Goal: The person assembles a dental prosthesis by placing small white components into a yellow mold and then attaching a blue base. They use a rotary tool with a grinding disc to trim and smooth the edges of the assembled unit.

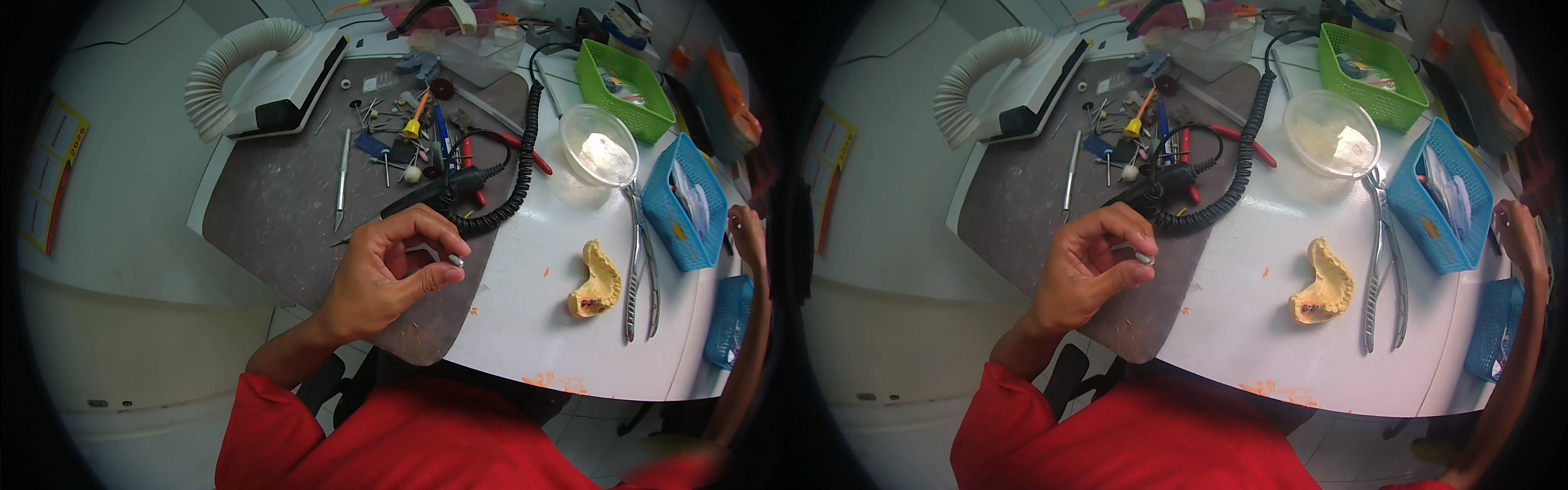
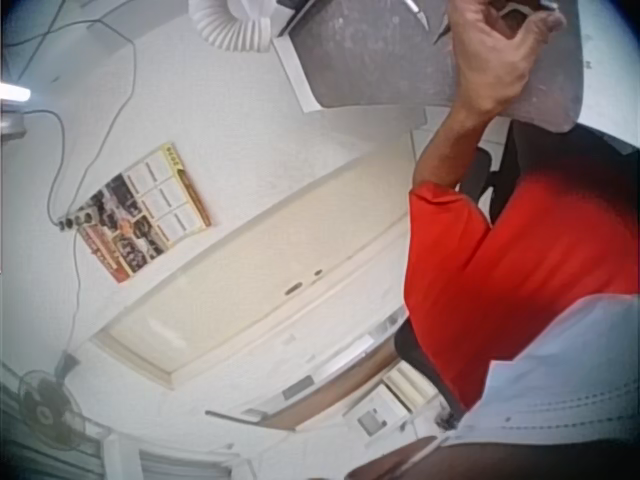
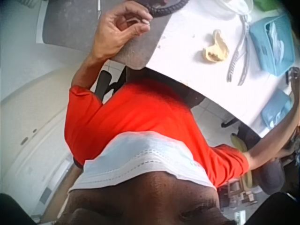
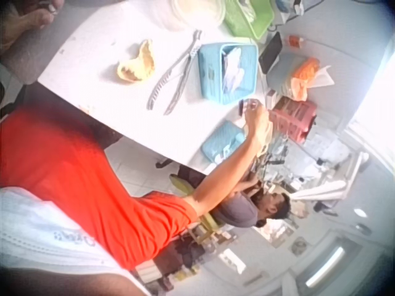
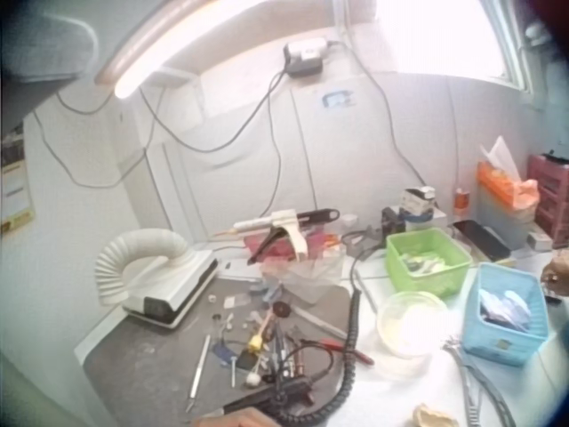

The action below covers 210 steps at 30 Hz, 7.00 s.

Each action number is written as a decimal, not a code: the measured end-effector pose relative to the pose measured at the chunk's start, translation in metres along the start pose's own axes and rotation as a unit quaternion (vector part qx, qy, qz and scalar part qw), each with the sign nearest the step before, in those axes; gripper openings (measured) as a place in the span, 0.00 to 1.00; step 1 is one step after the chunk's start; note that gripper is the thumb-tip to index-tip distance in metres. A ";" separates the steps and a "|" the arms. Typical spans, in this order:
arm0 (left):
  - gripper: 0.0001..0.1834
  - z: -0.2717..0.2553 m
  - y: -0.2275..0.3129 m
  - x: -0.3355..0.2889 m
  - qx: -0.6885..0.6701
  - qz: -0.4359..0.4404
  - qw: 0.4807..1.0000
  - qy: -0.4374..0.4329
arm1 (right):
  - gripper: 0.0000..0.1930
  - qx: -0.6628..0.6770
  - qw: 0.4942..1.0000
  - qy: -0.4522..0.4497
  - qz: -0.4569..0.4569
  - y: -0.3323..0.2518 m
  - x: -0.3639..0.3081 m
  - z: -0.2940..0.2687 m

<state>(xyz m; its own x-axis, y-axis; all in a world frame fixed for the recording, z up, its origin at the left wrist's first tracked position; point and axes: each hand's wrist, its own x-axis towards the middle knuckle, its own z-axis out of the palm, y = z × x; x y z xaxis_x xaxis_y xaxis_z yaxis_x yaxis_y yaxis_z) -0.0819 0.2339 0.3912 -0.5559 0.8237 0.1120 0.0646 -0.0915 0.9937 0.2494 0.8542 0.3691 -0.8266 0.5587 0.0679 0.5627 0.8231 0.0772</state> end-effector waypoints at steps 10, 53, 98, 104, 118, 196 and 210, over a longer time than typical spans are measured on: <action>0.11 -0.002 -0.005 -0.001 0.041 0.053 0.998 -0.014 | 0.08 0.110 0.988 -0.096 0.059 -0.093 -0.011 -0.046; 0.18 0.120 -0.044 -0.121 -0.006 0.160 0.986 -0.041 | 0.10 0.319 0.939 0.055 -0.113 -0.390 -0.134 -0.077; 0.26 0.195 -0.220 -0.113 -0.088 -0.106 0.988 0.072 | 0.09 0.439 0.875 -0.002 0.206 -0.432 -0.380 0.147; 0.23 0.176 -0.258 -0.089 0.007 -0.075 0.997 0.019 | 0.07 0.442 0.882 0.067 0.152 -0.421 -0.333 0.121; 0.14 0.189 -0.377 -0.049 0.193 0.056 0.980 -0.015 | 0.06 0.406 0.891 0.054 0.195 -0.364 -0.313 0.215; 0.09 0.213 -0.345 -0.058 0.065 -0.208 0.974 -0.058 | 0.12 0.471 0.849 -0.074 0.226 -0.363 -0.337 0.198; 0.14 0.227 -0.330 -0.069 -0.062 -0.242 0.968 0.004 | 0.11 0.395 0.882 -0.010 0.256 -0.358 -0.349 0.231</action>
<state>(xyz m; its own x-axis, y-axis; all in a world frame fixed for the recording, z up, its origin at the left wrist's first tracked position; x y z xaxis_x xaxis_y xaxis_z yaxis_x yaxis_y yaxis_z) 0.1230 0.3346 0.0555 -0.5031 0.7827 -0.3665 -0.3048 0.2361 0.9227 0.3340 0.3881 0.0878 -0.4715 0.8730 -0.1247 0.6844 0.2731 -0.6760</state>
